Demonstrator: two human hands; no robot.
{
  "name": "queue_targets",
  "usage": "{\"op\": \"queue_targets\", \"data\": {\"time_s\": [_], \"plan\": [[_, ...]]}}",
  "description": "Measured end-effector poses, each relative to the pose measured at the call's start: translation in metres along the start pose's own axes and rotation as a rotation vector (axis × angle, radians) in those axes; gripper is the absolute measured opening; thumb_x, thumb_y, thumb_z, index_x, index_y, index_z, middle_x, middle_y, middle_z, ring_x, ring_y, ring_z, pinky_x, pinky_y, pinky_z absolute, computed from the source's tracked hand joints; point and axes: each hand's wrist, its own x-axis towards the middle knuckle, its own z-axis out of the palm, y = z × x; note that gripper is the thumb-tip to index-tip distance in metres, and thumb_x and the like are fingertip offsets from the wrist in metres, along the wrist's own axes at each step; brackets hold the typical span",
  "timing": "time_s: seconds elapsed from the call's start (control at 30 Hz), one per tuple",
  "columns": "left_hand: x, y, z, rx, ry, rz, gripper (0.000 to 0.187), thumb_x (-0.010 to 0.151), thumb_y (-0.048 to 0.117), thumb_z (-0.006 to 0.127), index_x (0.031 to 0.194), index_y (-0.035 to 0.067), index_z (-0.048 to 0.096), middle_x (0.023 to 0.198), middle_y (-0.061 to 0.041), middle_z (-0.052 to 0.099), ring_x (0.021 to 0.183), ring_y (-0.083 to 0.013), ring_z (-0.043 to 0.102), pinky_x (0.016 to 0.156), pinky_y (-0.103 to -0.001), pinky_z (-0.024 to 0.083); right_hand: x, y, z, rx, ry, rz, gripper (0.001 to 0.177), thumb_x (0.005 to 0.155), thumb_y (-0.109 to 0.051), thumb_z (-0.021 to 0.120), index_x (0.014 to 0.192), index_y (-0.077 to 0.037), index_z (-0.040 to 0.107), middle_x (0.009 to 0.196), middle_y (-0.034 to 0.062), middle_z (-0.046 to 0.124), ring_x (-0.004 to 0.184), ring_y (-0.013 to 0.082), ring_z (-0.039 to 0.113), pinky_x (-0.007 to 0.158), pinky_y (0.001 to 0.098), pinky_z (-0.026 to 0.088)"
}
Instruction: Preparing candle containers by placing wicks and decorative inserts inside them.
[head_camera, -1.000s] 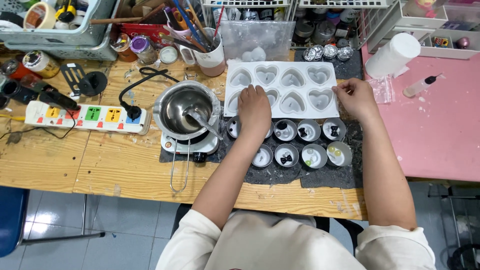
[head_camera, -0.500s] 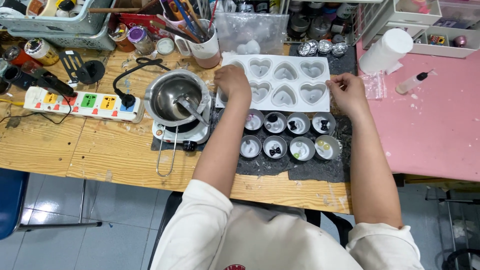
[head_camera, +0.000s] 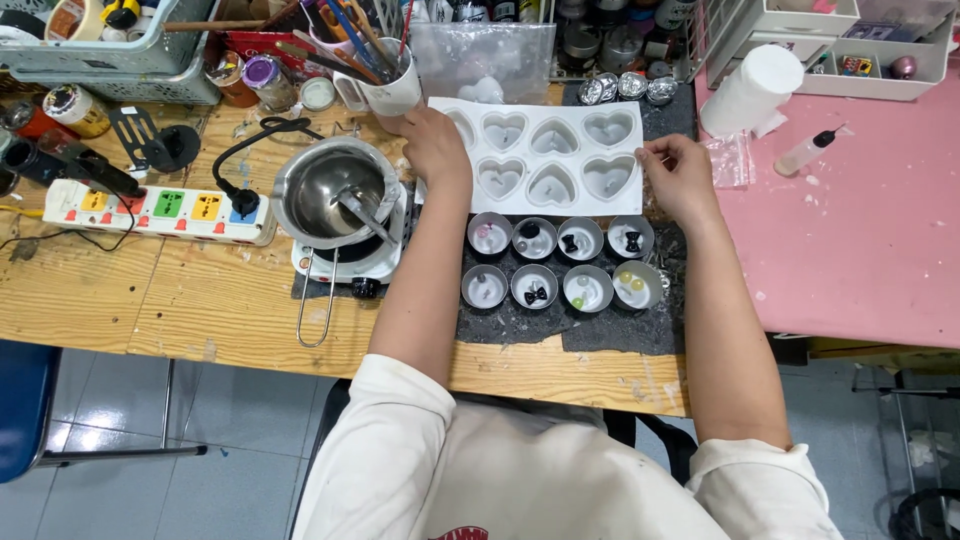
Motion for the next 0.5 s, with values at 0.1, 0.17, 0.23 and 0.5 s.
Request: {"op": "queue_targets", "data": {"time_s": [0.1, 0.17, 0.23, 0.5], "plan": [[0.001, -0.005, -0.013, -0.020, 0.030, 0.039, 0.011, 0.098, 0.014, 0.058, 0.100, 0.008, 0.067, 0.103, -0.006, 0.060, 0.095, -0.0190, 0.066, 0.063, -0.030, 0.060, -0.002, -0.006, -0.005, 0.047, -0.008, -0.015, 0.016, 0.100, -0.015, 0.074, 0.105, 0.001, 0.071, 0.084, 0.0017, 0.068, 0.073, 0.0078, 0.060, 0.066, 0.0256, 0.049], [0.004, -0.005, -0.014, -0.075, 0.027, 0.034, 0.009, 0.096, 0.012, 0.058, 0.097, 0.009, 0.066, 0.102, -0.006, 0.060, 0.095, -0.0197, 0.066, 0.064, -0.030, 0.061, -0.002, -0.004, -0.008, 0.031, 0.006, -0.031, 0.016, 0.100, -0.014, 0.074, 0.105, 0.001, 0.072, 0.085, 0.0019, 0.068, 0.074, 0.0078, 0.060, 0.067, 0.0255, 0.049], [0.005, -0.004, -0.016, -0.130, 0.024, 0.029, 0.008, 0.095, 0.011, 0.058, 0.095, 0.010, 0.065, 0.102, -0.006, 0.060, 0.096, -0.0204, 0.067, 0.066, -0.031, 0.061, -0.004, -0.009, -0.012, 0.014, 0.019, -0.045, 0.015, 0.100, -0.013, 0.074, 0.105, 0.001, 0.072, 0.085, 0.0021, 0.068, 0.075, 0.0078, 0.060, 0.067, 0.0253, 0.049], [0.002, -0.001, -0.014, -0.286, 0.098, 0.094, 0.008, 0.093, 0.006, 0.058, 0.100, 0.004, 0.062, 0.104, -0.011, 0.060, 0.100, -0.0247, 0.067, 0.073, -0.031, 0.061, -0.004, 0.004, -0.028, 0.000, 0.073, -0.047, 0.017, 0.101, -0.014, 0.075, 0.104, 0.002, 0.071, 0.087, 0.0041, 0.069, 0.075, 0.0094, 0.060, 0.067, 0.0271, 0.050]]}}
